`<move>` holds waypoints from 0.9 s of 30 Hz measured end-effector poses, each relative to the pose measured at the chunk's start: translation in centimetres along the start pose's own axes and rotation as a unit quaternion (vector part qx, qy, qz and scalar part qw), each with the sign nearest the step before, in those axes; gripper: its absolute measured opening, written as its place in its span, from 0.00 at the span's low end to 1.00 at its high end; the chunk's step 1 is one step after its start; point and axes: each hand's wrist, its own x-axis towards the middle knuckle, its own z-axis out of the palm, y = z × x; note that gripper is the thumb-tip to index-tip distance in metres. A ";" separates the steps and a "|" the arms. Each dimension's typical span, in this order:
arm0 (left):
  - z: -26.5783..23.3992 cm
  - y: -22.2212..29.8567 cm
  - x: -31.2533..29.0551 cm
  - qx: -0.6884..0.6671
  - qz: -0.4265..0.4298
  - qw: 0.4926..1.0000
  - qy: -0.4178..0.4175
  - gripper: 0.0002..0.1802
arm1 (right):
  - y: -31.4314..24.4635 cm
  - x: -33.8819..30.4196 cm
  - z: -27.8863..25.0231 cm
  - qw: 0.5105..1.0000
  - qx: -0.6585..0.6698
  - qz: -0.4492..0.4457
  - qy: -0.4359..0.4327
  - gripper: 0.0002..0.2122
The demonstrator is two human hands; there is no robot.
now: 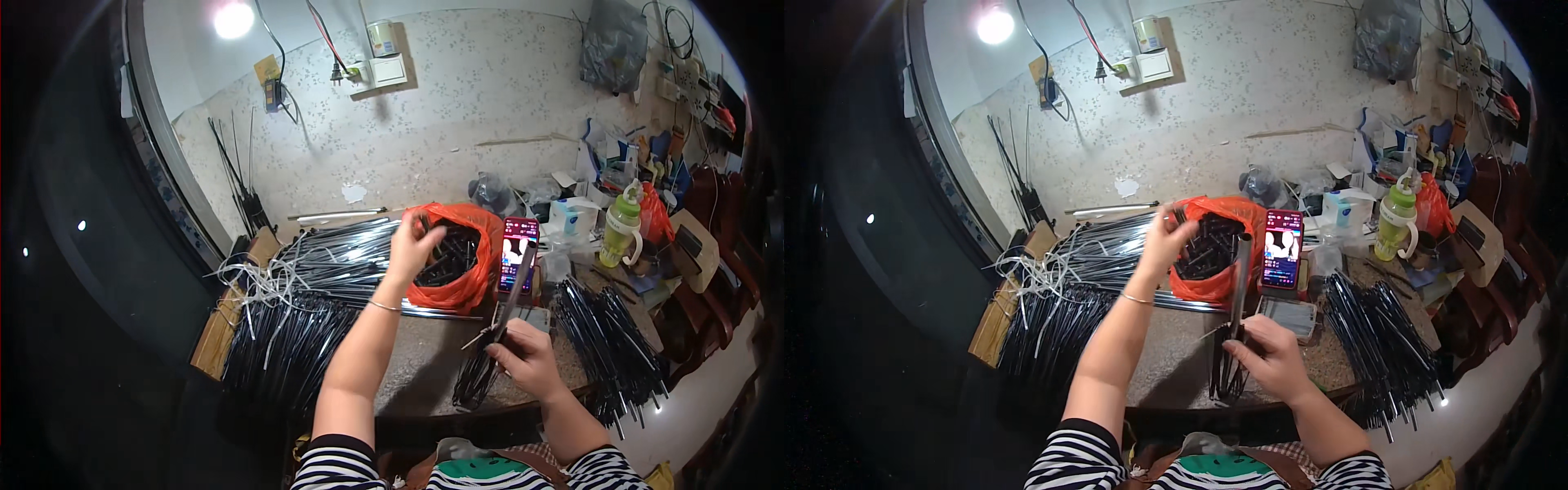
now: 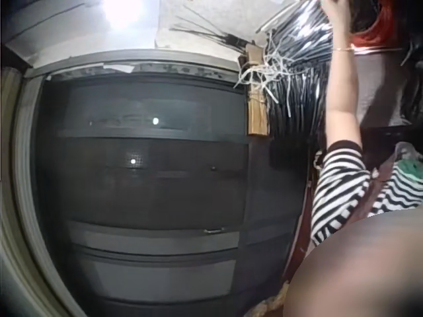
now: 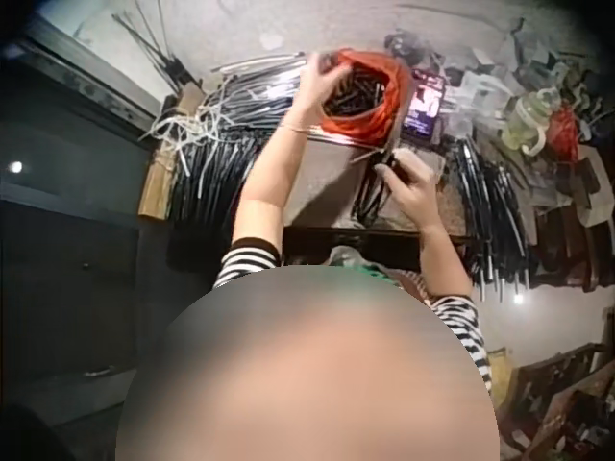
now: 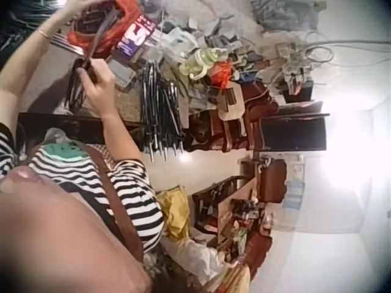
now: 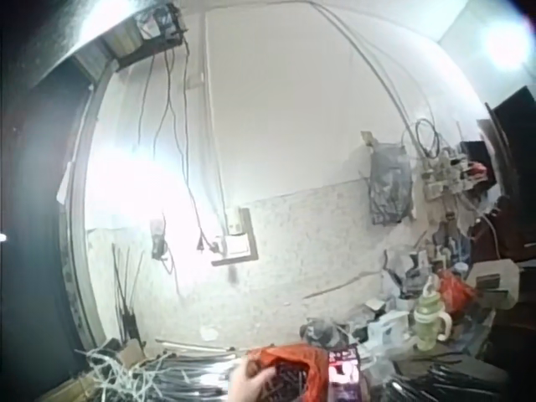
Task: The person is assembling cable components by grouping black tubes and inserting them into a metal connector sleeve using pliers.
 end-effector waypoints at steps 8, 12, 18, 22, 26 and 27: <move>-0.2 16.5 -3.3 -0.168 0.031 0.981 -0.096 0.16 | -1.3 1.3 1.7 0.996 -0.062 -0.057 -0.041 0.05; -0.3 16.9 -5.1 -0.027 0.089 0.993 -0.079 0.17 | -2.0 1.3 2.3 0.992 -0.071 -0.094 -0.034 0.05; -0.5 18.4 -4.9 0.038 0.149 0.988 0.022 0.17 | -1.8 1.4 2.7 0.989 -0.086 -0.120 -0.031 0.06; -0.5 19.2 -4.6 0.241 0.278 0.929 -0.035 0.18 | -1.8 1.5 2.9 0.987 -0.103 -0.120 -0.027 0.06; -0.6 20.2 -4.6 0.405 0.276 0.871 -0.026 0.18 | -0.2 2.2 3.3 0.982 -0.131 -0.138 -0.018 0.07; -0.9 20.3 -4.6 0.445 0.251 0.859 -0.041 0.18 | 0.1 2.4 3.6 0.977 -0.141 -0.162 -0.005 0.06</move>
